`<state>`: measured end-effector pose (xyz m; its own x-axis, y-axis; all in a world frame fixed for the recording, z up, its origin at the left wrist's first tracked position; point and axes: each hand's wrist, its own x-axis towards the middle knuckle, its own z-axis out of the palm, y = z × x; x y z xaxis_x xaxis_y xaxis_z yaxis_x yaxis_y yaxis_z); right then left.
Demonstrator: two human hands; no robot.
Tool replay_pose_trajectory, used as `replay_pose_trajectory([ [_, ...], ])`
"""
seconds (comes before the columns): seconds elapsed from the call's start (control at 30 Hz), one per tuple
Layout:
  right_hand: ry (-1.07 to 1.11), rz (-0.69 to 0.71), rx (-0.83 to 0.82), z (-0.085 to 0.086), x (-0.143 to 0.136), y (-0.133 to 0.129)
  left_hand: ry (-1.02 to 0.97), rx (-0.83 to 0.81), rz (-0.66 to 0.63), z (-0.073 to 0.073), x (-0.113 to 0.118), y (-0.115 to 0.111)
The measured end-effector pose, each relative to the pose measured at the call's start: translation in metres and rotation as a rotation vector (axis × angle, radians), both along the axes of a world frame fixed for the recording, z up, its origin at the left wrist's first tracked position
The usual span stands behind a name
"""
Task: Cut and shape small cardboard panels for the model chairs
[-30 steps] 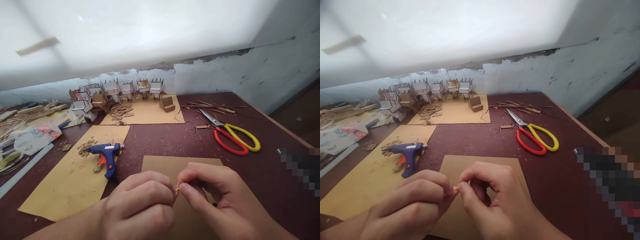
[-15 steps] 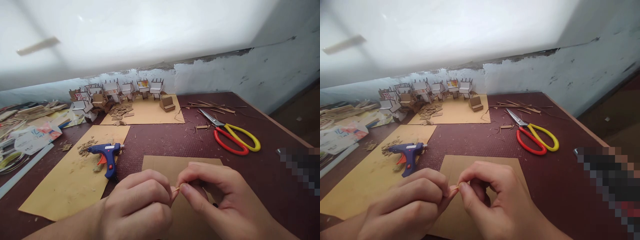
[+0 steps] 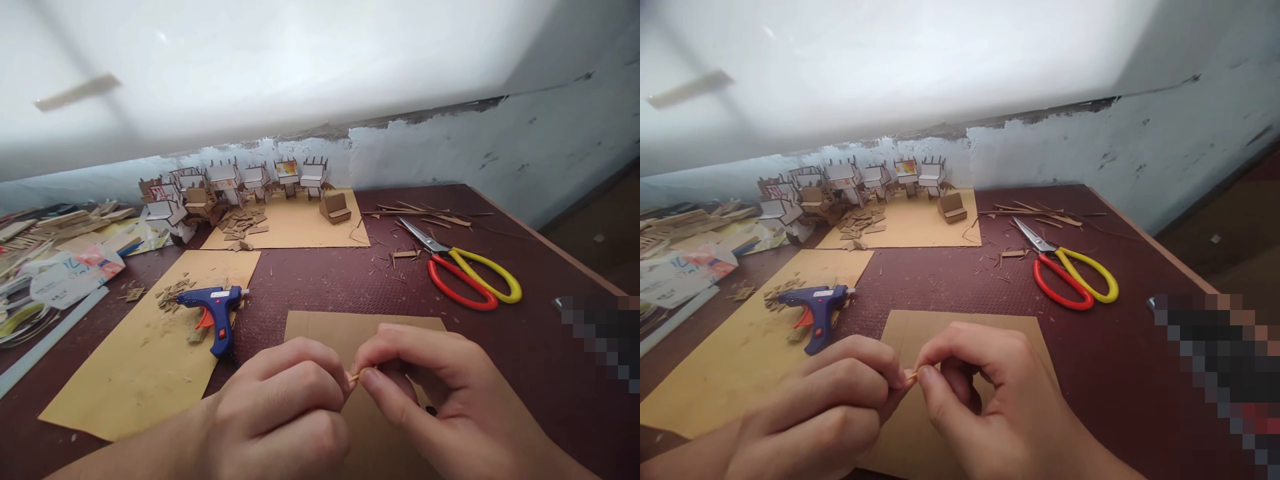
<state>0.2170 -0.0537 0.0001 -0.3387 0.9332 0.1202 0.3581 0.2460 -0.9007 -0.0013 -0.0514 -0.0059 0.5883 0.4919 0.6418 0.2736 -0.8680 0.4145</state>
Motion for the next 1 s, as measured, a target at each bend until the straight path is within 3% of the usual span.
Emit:
replay_pose_trajectory([
  [0.2, -0.014, -0.007, -0.005, 0.0, 0.003, -0.002, 0.06, 0.031, -0.062, 0.003, 0.001, 0.004],
  [0.43, -0.003, -0.003, -0.012, -0.001, 0.002, -0.001, -0.118, 0.121, -0.005, -0.003, 0.011, 0.005],
  [0.67, -0.011, -0.009, -0.012, -0.002, 0.002, 0.0, 0.038, 0.003, -0.013, 0.005, 0.001, -0.001],
  [1.0, 0.002, -0.017, -0.008, 0.001, 0.004, -0.005, -0.036, -0.007, 0.046, -0.001, 0.007, -0.003],
])
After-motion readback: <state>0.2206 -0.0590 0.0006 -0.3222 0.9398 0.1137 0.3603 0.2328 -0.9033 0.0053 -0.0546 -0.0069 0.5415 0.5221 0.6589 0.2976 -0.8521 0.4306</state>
